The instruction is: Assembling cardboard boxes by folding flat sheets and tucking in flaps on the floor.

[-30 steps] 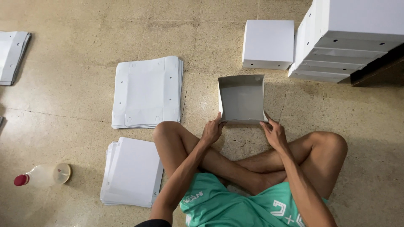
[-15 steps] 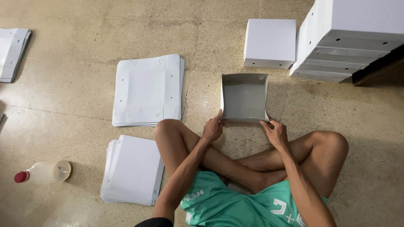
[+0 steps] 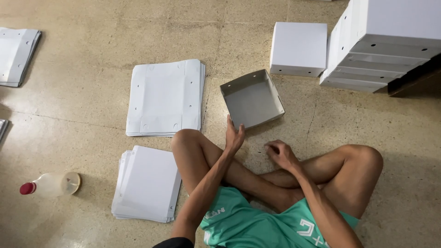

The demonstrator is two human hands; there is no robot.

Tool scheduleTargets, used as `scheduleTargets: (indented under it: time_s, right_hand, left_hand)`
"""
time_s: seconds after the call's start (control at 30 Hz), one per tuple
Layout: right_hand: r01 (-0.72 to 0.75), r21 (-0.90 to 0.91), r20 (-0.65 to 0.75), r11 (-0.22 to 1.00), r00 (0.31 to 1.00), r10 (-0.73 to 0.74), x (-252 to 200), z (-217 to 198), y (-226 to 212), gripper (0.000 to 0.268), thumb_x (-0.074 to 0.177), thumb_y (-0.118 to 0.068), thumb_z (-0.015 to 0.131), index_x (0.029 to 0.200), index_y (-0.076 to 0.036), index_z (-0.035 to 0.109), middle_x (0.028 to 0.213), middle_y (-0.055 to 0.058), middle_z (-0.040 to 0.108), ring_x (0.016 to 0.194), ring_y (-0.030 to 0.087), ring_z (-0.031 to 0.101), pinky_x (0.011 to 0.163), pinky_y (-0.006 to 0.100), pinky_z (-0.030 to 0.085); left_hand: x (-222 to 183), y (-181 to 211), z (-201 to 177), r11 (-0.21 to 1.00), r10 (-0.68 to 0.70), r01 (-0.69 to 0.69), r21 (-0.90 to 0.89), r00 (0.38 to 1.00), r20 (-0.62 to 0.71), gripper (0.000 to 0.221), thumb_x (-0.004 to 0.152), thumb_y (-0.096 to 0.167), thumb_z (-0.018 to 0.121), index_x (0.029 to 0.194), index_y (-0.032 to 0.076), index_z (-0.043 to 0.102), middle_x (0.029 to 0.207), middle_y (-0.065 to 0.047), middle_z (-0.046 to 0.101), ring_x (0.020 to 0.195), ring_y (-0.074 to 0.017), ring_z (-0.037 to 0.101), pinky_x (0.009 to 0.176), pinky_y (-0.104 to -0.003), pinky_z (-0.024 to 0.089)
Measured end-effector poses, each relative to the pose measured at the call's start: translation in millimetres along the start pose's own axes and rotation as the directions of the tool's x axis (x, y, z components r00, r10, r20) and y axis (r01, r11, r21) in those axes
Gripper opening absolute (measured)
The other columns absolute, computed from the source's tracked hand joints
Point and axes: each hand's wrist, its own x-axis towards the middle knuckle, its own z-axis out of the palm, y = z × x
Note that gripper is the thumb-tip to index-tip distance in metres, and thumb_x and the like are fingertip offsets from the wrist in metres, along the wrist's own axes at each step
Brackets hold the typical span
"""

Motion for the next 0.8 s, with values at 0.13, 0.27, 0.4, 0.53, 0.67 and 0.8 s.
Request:
scheduleTargets:
  time_s: [0.13,0.27,0.4,0.53,0.67,0.8]
  right_hand:
    - [-0.068,-0.023,-0.333,0.997,0.941,0.056,24,4,59,0.039,0.085,-0.017,0.053,0.113,0.007,0.041,0.097,0.025,0.047,0.091,0.038,0.055,0.075,0.045,0.053]
    - [-0.031,-0.109,-0.382,0.994,0.924,-0.013,11,-20,20,0.072,0.081,-0.025,0.06,0.133,0.007,0.02,0.12,0.033,0.032,0.113,0.047,0.041,0.087,0.055,0.045]
    - [-0.033,-0.043,-0.261,0.999,0.965,0.02,-3,-33,-4,0.069,0.088,-0.024,0.052,0.14,0.003,0.015,0.136,0.033,0.023,0.125,0.047,0.026,0.099,0.056,0.031]
    - [-0.077,-0.058,-0.185,0.995,0.98,0.066,-6,-41,-11,0.064,0.092,-0.028,0.043,0.14,0.003,0.014,0.137,0.034,0.023,0.125,0.048,0.026,0.099,0.055,0.032]
    - [-0.097,-0.094,-0.215,0.991,0.974,0.074,-5,-42,-5,0.058,0.093,-0.028,0.041,0.139,0.003,0.023,0.127,0.036,0.038,0.115,0.048,0.04,0.089,0.054,0.041]
    - [-0.085,-0.148,-0.28,0.985,0.959,0.04,5,-38,31,0.054,0.092,-0.034,0.044,0.135,-0.001,0.037,0.113,0.033,0.052,0.101,0.044,0.053,0.078,0.049,0.049]
  left_hand:
    - [-9,15,-3,1.0,0.03,-0.03,0.0,1.0,-0.001,0.06,0.087,0.007,0.035,0.142,0.008,0.014,0.13,-0.037,0.033,0.116,-0.0508,0.038,0.094,-0.057,0.038]
    - [0,-1,-1,0.998,0.057,-0.056,-0.018,0.993,0.104,0.057,0.088,0.01,0.033,0.143,0.008,0.015,0.136,-0.033,0.028,0.124,-0.0491,0.029,0.099,-0.057,0.032]
    - [-7,1,-1,0.99,0.109,-0.131,0.054,0.949,0.295,0.075,0.087,0.038,0.049,0.142,0.004,0.011,0.137,-0.03,0.026,0.127,-0.0455,0.025,0.104,-0.055,0.027]
    - [-11,-3,-1,0.957,0.17,-0.235,0.169,0.929,0.329,0.082,0.083,0.03,0.059,0.14,-0.003,0.011,0.133,-0.033,0.032,0.124,-0.046,0.031,0.103,-0.051,0.029]
    - [-7,-8,0,0.933,0.223,-0.289,0.212,0.931,0.288,0.064,0.088,0.023,0.054,0.137,-0.005,0.024,0.124,-0.031,0.045,0.115,-0.0435,0.044,0.095,-0.051,0.037]
    - [0,-19,4,0.898,0.252,-0.329,0.291,0.929,0.272,0.056,0.09,0.023,0.049,0.136,-0.001,0.028,0.115,-0.028,0.053,0.101,-0.0423,0.054,0.084,-0.053,0.046]
